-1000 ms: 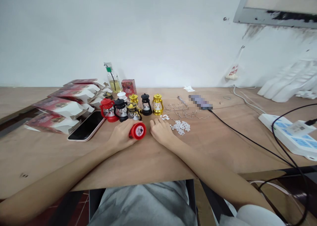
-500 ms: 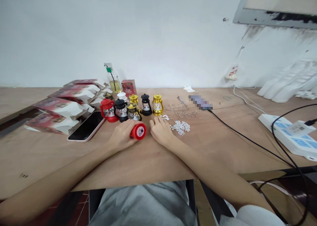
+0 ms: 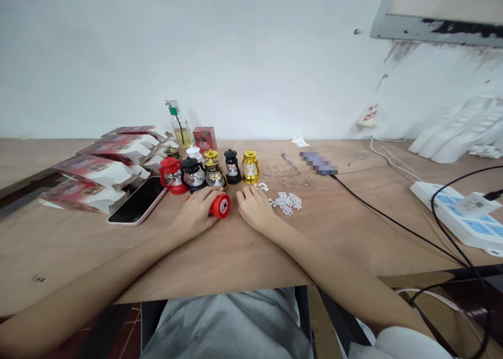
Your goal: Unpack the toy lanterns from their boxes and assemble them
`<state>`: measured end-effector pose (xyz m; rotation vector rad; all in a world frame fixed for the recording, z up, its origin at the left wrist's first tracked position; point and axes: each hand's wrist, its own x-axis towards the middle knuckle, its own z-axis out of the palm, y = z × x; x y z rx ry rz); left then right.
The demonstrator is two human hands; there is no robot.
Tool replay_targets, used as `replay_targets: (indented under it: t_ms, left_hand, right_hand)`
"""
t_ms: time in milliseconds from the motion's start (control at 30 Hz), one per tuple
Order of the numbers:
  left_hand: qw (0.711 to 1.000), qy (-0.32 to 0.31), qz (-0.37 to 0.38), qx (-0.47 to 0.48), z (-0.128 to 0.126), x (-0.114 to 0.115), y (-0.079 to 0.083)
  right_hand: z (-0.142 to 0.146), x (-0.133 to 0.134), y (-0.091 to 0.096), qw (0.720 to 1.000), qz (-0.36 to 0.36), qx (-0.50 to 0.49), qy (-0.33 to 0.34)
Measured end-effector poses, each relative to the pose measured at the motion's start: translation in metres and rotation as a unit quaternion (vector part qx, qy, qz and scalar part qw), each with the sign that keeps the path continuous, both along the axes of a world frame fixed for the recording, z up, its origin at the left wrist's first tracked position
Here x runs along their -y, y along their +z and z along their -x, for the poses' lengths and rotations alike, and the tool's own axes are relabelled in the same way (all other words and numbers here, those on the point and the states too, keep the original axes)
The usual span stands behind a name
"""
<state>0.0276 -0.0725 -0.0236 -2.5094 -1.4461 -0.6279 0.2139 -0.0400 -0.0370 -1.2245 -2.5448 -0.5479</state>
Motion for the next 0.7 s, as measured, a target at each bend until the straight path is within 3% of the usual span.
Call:
replay_targets:
  t_ms: [367,533,600,700]
  left_hand:
    - [1.000,0.012,-0.002,-0.025,0.000,0.001,0.002]
    - [0.998,-0.050,-0.038,-0.008,0.000,0.002,0.002]
    - [0.992,-0.097,-0.084,-0.001,0.000,0.004,0.002]
    - [0.976,-0.132,-0.173,0.012,0.001,0.006,0.002]
  right_hand:
    - [0.001,0.000,-0.001,1.000,0.006,-0.013,0.026]
    - [-0.001,0.002,0.001,0.993,0.036,-0.092,0.069]
    - [0.000,0.005,0.002,0.972,0.092,-0.187,0.110]
    - [0.003,0.011,0.004,0.896,0.218,-0.351,0.162]
